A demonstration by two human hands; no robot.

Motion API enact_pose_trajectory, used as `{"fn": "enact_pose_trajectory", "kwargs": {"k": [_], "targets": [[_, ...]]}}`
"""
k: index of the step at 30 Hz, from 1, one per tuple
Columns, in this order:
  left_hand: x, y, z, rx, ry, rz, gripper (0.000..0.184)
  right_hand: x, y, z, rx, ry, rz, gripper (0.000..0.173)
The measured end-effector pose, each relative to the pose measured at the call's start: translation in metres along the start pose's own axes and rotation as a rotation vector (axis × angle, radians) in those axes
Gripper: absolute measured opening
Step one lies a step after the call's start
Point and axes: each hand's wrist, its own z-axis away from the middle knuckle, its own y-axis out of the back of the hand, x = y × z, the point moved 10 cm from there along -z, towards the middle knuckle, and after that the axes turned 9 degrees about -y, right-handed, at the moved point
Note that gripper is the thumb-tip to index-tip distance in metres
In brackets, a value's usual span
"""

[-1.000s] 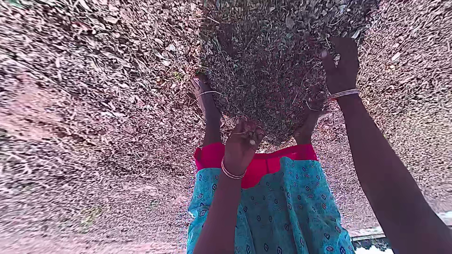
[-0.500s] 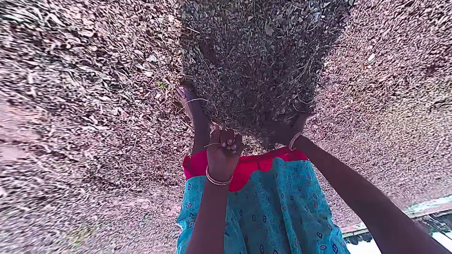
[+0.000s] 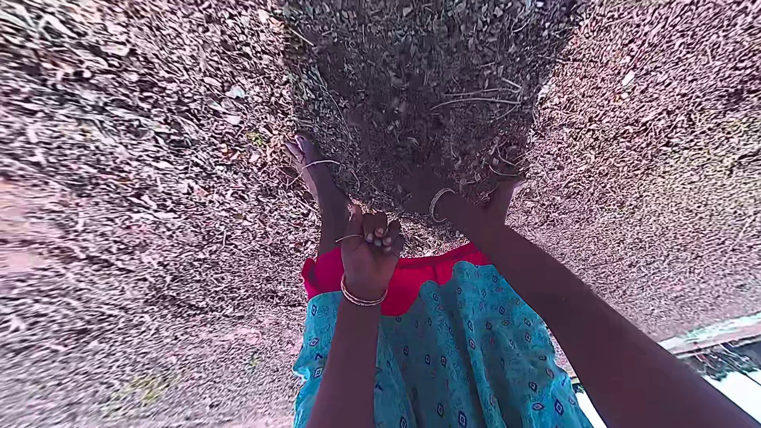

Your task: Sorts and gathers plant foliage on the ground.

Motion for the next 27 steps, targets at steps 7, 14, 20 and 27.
{"fn": "enact_pose_trajectory", "kwargs": {"k": [7,14,20,27], "targets": [[0.004,-0.001,0.001,-0.013,-0.016,0.003,0.061,0.065,0.020,0.039,0.108,-0.067,-0.467,0.032],[-0.001,0.007,0.002,0.047,-0.009,-0.047,0.062,0.186,0.144,0.007,0.710,-0.642,-0.367,0.045],[0.004,0.009,0.004,0.044,-0.031,-0.045,0.060,0.182,0.146,-0.005,0.605,-0.520,-0.256,0.049],[0.004,0.006,0.006,0.019,-0.033,-0.051,0.059,0.084,0.131,0.009,0.535,-0.050,-0.426,0.035]]}}
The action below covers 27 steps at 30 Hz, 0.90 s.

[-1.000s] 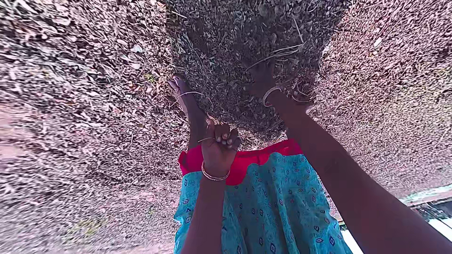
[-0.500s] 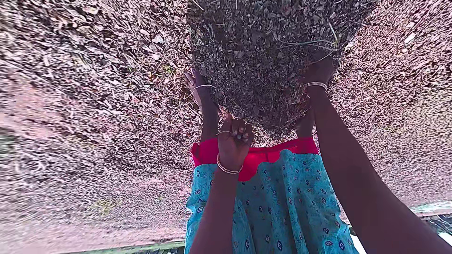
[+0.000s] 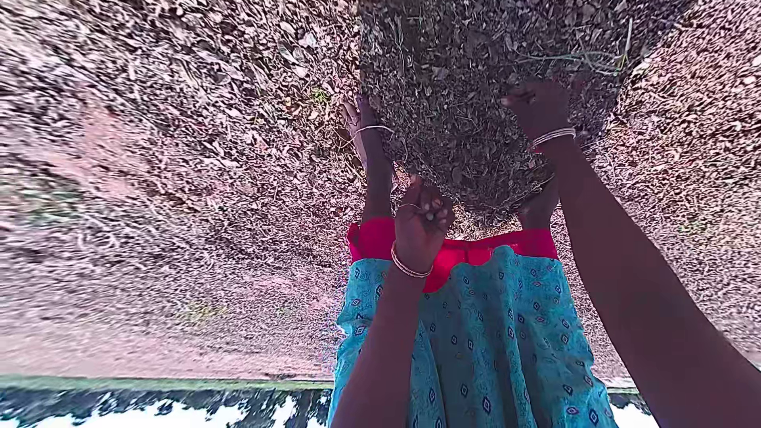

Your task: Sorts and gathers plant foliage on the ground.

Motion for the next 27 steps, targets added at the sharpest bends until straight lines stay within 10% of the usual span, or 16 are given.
{"fn": "enact_pose_trajectory", "kwargs": {"k": [8,21,27], "targets": [[0.006,0.003,0.000,0.015,-0.008,-0.016,0.058,-0.034,-0.086,-0.013,-0.083,-0.056,0.182,0.038],[0.009,0.020,0.002,0.233,-0.027,0.019,0.046,0.003,0.017,0.042,0.137,-0.108,-0.707,0.021],[0.010,0.013,-0.001,0.149,-0.037,-0.021,0.047,-0.097,-0.004,0.163,-0.350,0.262,-0.482,0.030]]}}
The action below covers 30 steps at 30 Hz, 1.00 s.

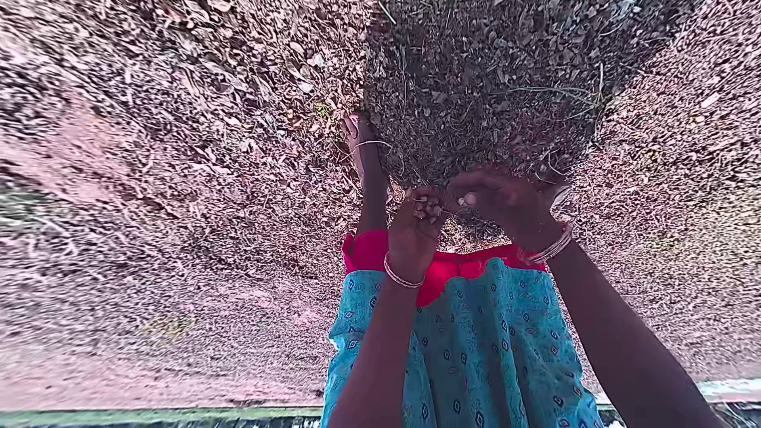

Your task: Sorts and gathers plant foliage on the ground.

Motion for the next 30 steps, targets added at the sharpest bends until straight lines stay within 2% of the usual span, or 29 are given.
{"fn": "enact_pose_trajectory", "kwargs": {"k": [1,3,5,7,9,11,12,15,17,18,19,21,22,25,26,28,29,30], "targets": [[-0.002,-0.006,0.003,-0.076,0.027,0.001,0.048,-0.001,0.007,-0.001,0.047,0.030,0.090,0.033],[-0.007,-0.020,0.010,-0.217,0.078,0.023,0.047,0.015,0.053,-0.026,0.253,0.041,0.154,0.033],[-0.011,-0.032,0.014,-0.322,0.110,0.060,0.049,0.038,0.115,-0.070,0.420,-0.104,0.218,0.034],[-0.010,-0.033,0.013,-0.333,0.108,0.077,0.055,0.058,0.163,-0.117,0.560,-0.284,0.381,0.042],[-0.003,-0.027,0.009,-0.298,0.066,0.118,0.058,0.072,0.172,-0.156,0.657,-0.445,0.503,0.055],[0.004,-0.019,0.003,-0.232,0.026,0.211,0.060,0.082,0.125,-0.178,0.564,-0.495,0.629,0.068],[0.008,-0.017,0.000,-0.210,0.009,0.245,0.062,0.086,0.086,-0.179,0.436,-0.488,0.724,0.076],[0.012,-0.015,-0.002,-0.185,-0.032,0.291,0.061,0.119,-0.038,-0.141,0.013,-0.373,0.935,0.080],[0.012,-0.016,-0.004,-0.151,-0.028,0.306,0.062,0.154,-0.088,-0.096,-0.239,-0.396,1.008,0.072],[0.012,-0.017,-0.004,-0.120,-0.018,0.305,0.062,0.168,-0.102,-0.071,-0.338,-0.442,0.981,0.057],[0.012,-0.017,-0.003,-0.094,-0.013,0.298,0.062,0.180,-0.108,-0.050,-0.435,-0.488,0.947,0.046],[0.015,-0.020,-0.003,-0.124,-0.013,0.305,0.061,0.185,-0.099,-0.032,-0.523,-0.493,0.799,0.038],[0.016,-0.022,-0.003,-0.153,-0.012,0.310,0.060,0.174,-0.076,-0.035,-0.432,-0.504,0.717,0.037],[0.016,-0.020,-0.002,-0.170,-0.002,0.317,0.060,0.142,0.036,-0.064,0.204,-0.444,0.522,0.040],[0.014,-0.019,-0.002,-0.167,0.004,0.320,0.060,0.135,0.068,-0.075,0.347,-0.447,0.526,0.046],[0.009,-0.017,-0.001,-0.150,0.011,0.305,0.060,0.129,0.105,-0.100,0.491,-0.463,0.562,0.064],[0.007,-0.017,-0.001,-0.146,0.014,0.294,0.060,0.129,0.105,-0.112,0.485,-0.475,0.591,0.073],[0.007,-0.016,-0.002,-0.143,0.015,0.284,0.061,0.130,0.091,-0.123,0.407,-0.478,0.635,0.080]]}}
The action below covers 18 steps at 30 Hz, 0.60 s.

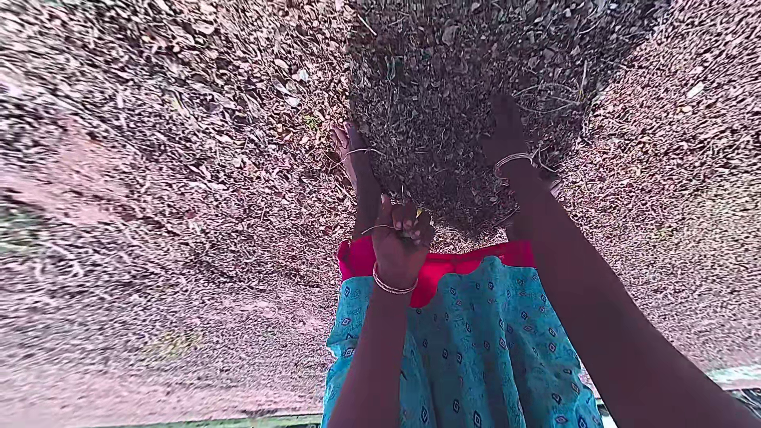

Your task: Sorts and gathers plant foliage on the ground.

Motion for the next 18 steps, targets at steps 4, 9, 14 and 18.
{"fn": "enact_pose_trajectory", "kwargs": {"k": [4,9,14,18], "targets": [[0.003,-0.002,-0.002,0.000,-0.012,0.000,0.062,-0.028,-0.071,0.062,-0.363,0.076,0.350,0.084],[0.003,-0.003,0.001,-0.006,-0.009,-0.014,0.063,-0.024,-0.063,0.097,-0.679,0.153,0.251,0.043],[0.004,0.002,0.001,-0.003,-0.028,-0.037,0.060,-0.019,0.025,0.008,0.057,-0.017,-0.093,0.034],[0.006,0.011,0.002,0.093,-0.049,-0.105,0.057,-0.023,0.012,-0.034,0.025,-0.084,0.000,0.042]]}}
